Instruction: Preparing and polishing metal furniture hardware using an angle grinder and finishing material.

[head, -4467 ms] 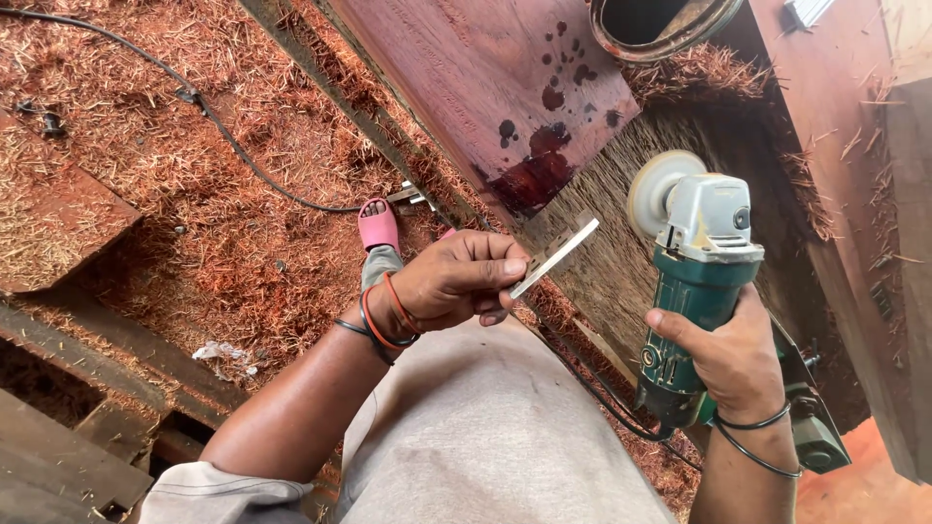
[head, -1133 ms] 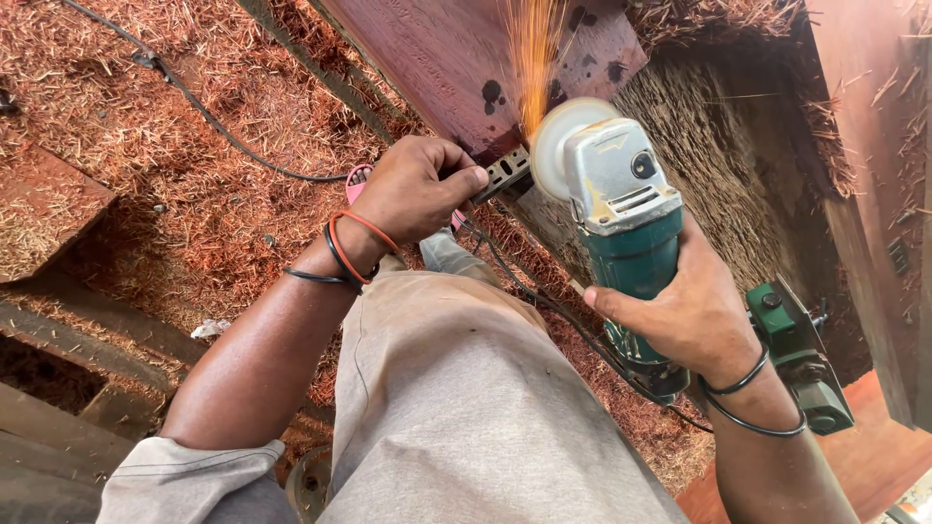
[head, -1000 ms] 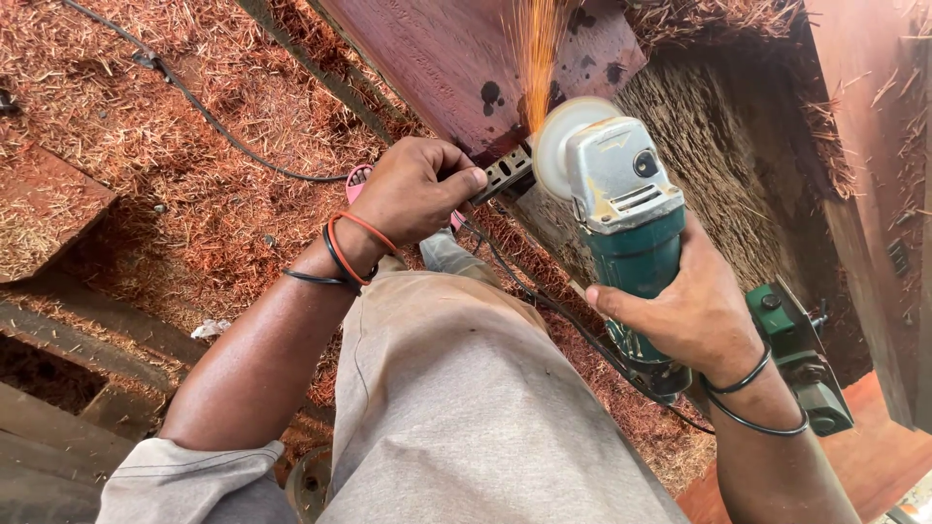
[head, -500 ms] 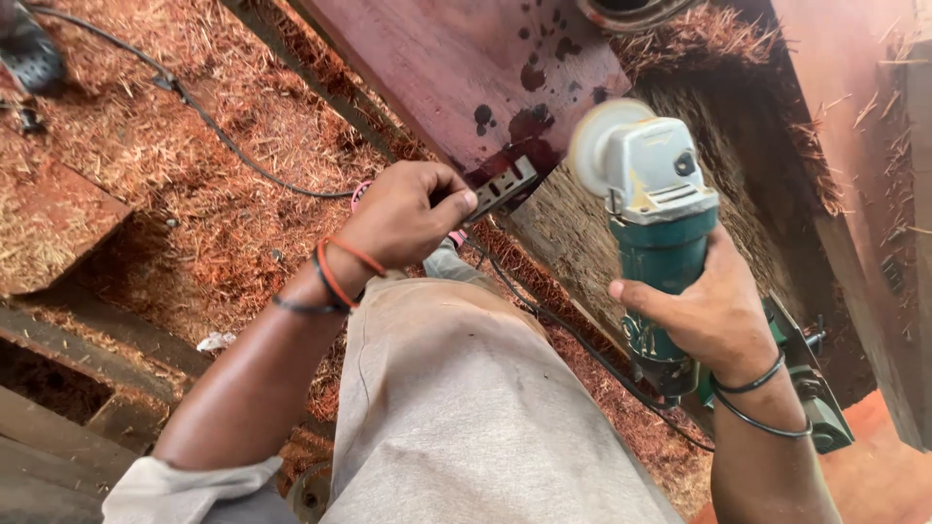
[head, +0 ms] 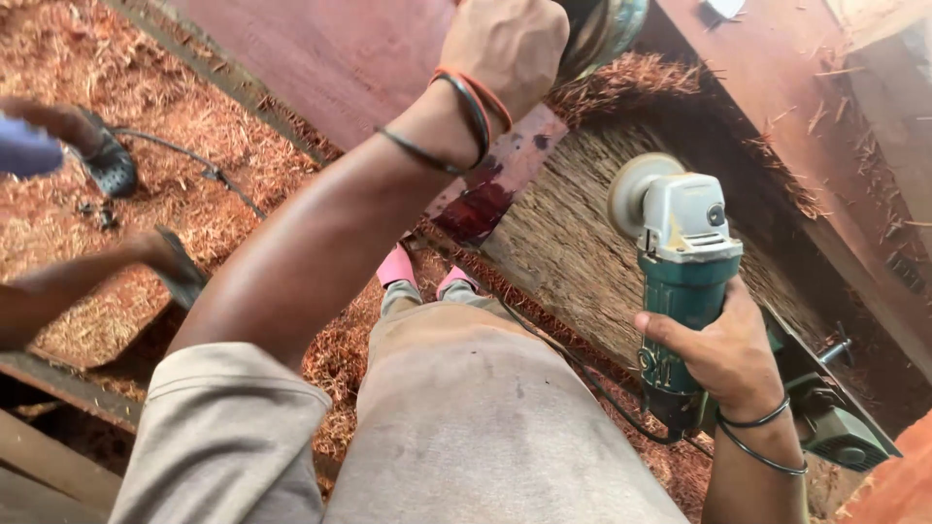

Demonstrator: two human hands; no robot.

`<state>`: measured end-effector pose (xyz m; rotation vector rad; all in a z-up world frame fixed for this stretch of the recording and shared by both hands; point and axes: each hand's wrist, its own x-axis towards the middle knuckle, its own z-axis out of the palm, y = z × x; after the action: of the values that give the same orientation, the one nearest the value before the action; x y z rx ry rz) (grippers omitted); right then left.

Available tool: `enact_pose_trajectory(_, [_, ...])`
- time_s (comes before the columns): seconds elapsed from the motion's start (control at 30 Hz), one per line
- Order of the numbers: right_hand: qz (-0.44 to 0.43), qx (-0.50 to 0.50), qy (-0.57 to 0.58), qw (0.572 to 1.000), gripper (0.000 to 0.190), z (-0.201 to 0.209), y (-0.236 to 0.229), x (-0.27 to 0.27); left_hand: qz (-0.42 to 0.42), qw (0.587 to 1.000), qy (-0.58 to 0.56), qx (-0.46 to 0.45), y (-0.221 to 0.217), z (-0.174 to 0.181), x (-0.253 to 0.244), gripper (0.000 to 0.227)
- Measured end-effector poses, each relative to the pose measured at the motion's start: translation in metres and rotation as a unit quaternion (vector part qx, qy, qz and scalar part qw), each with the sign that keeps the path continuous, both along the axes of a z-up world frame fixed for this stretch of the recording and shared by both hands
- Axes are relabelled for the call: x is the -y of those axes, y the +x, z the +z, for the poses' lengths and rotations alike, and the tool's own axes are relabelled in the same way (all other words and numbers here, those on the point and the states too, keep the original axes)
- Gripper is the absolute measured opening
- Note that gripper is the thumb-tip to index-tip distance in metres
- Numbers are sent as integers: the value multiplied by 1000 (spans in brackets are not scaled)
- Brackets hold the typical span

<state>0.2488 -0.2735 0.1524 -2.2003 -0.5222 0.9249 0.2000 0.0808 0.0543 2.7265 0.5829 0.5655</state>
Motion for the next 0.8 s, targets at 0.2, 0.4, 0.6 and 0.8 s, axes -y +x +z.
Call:
enact_pose_trajectory(0.2, [-37,11,-3,999,71,1,5,24,-48,987,136,-76,36,-19,-5,16])
enact_pose_trajectory(0.4, [-94,17,-83,992,77,-2,16,40,-50,970,126,-201,37,-10,-4,18])
enact_pose_trajectory(0.6, [-98,19,-86,991,77,-11,23,48,-52,956,105,-270,42,-1,-6,15])
enact_pose_trajectory(0.8, [-91,-15,19,996,75,-10,19,44,-63,950,90,-291,47,0,-7,17])
